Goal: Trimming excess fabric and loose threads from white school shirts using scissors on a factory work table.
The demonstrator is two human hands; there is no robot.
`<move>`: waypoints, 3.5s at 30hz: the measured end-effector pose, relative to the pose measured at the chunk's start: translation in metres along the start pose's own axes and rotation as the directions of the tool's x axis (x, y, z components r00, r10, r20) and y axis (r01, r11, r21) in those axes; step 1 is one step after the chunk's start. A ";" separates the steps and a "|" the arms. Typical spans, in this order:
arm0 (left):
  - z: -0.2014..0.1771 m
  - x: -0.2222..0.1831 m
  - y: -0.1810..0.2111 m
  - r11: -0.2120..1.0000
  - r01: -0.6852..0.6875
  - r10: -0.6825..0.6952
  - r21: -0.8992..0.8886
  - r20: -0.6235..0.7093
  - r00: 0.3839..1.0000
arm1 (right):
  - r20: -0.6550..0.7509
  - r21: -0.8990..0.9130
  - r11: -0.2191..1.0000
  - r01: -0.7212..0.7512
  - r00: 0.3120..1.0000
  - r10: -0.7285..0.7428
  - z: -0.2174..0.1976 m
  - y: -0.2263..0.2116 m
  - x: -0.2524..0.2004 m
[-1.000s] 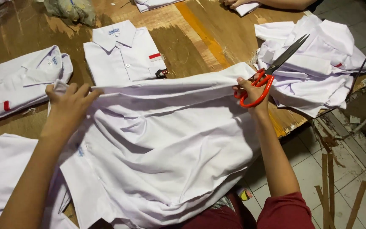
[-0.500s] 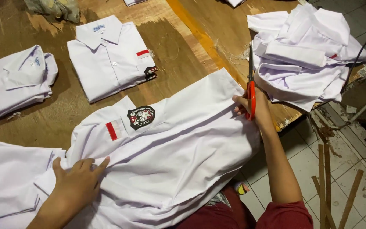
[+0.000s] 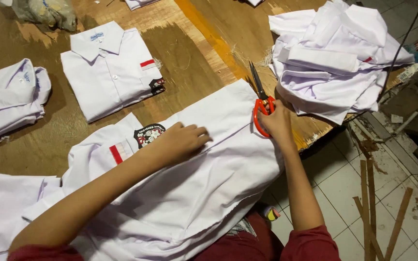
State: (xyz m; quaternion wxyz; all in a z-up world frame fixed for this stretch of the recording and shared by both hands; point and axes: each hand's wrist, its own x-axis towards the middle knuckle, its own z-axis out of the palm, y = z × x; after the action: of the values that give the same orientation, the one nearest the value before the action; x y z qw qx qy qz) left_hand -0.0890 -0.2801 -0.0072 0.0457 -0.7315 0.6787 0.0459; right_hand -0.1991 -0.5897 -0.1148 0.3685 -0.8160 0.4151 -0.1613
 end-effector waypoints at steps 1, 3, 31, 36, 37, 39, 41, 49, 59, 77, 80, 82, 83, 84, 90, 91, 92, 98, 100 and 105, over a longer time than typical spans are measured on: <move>0.014 0.020 -0.003 1.000 -0.006 0.006 0.000 -0.004 1.000 | -0.006 -0.002 1.000 -0.002 1.000 0.002 0.000 -0.002 -0.006; 0.037 0.064 -0.012 0.997 -0.068 0.071 0.020 -0.249 0.966 | -0.036 0.062 0.998 -0.011 0.999 0.013 -0.001 -0.009 -0.012; 0.134 0.233 -0.076 0.958 0.098 -0.240 -0.269 -0.568 0.787 | -0.226 0.192 0.977 0.092 0.973 -0.047 -0.002 -0.024 -0.032; 0.117 0.207 -0.068 0.942 0.130 -0.274 -0.309 -0.485 0.831 | -0.229 0.178 0.977 0.117 0.971 -0.075 0.001 -0.018 -0.028; 0.114 0.198 -0.070 0.942 0.132 -0.274 -0.307 -0.481 0.833 | -0.226 0.181 0.977 0.115 0.971 -0.072 0.002 -0.018 -0.029; 0.105 0.185 -0.077 0.878 0.024 -0.244 -0.478 -0.404 0.882 | -0.235 0.165 0.979 0.120 0.969 -0.079 0.002 -0.017 -0.027; 0.092 0.166 -0.069 0.848 -0.059 -0.154 -0.527 -0.352 0.923 | -0.234 0.164 0.980 0.115 0.969 -0.074 0.002 -0.019 -0.030; 0.064 0.128 -0.034 0.970 -0.198 0.158 -0.138 -0.254 0.954 | -0.222 0.107 0.989 0.101 0.972 -0.076 0.003 -0.020 -0.030; 0.095 0.146 -0.006 0.989 0.003 0.048 0.146 -0.343 0.938 | -0.256 0.133 0.980 0.148 0.960 -0.110 0.002 -0.021 -0.034; 0.095 0.086 -0.133 0.763 0.629 -0.505 0.148 -0.471 0.723 | -0.172 0.142 0.988 0.051 0.985 -0.026 -0.008 -0.038 -0.039; 0.070 0.075 -0.098 0.809 0.585 -0.581 -0.065 -0.241 0.777 | -0.170 0.136 0.990 0.032 0.985 -0.009 -0.003 -0.031 -0.036; 0.059 0.069 -0.077 0.759 0.556 -0.585 -0.339 0.020 0.811 | -0.173 0.139 0.990 0.029 0.985 -0.005 -0.001 -0.026 -0.032; 0.060 0.066 -0.065 0.786 0.549 -0.594 -0.285 -0.099 0.799 | -0.164 0.116 0.992 0.044 0.986 -0.024 -0.001 -0.024 -0.030; 0.061 0.063 -0.054 0.806 0.546 -0.589 -0.228 -0.218 0.779 | -0.153 0.092 0.994 0.059 0.987 -0.044 0.000 -0.022 -0.029; 0.126 0.072 -0.092 0.816 0.575 -0.453 -0.057 -0.681 0.575 | -0.068 0.152 0.981 0.117 0.992 -0.108 0.008 -0.018 -0.009; 0.118 0.072 -0.101 0.815 0.577 -0.452 -0.057 -0.686 0.571 | -0.071 0.152 0.981 0.123 0.991 -0.113 0.008 -0.029 -0.006; 0.111 0.072 -0.110 0.834 0.549 -0.439 -0.059 -0.674 0.595 | -0.083 0.181 0.976 0.123 0.991 -0.109 0.009 -0.038 -0.005; 0.066 0.056 -0.120 0.860 0.508 -0.345 0.053 -0.674 0.654 | -0.119 0.239 0.960 0.148 0.985 -0.122 0.019 -0.047 0.009; 0.052 0.054 -0.100 0.836 0.530 -0.293 0.139 -0.705 0.646 | -0.164 0.238 0.957 0.168 0.978 -0.131 0.012 -0.042 0.008; 0.079 0.068 -0.057 0.965 0.239 -0.245 -0.104 -0.683 0.689 | 0.116 0.766 0.642 0.005 0.982 -0.146 -0.015 -0.031 -0.007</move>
State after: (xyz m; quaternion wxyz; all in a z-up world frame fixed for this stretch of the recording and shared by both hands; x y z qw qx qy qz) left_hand -0.0274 -0.3329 -0.0940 -0.2070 -0.7788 0.5441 -0.2336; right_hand -0.1951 -0.5794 -0.0816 0.7039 -0.6122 0.2416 -0.2673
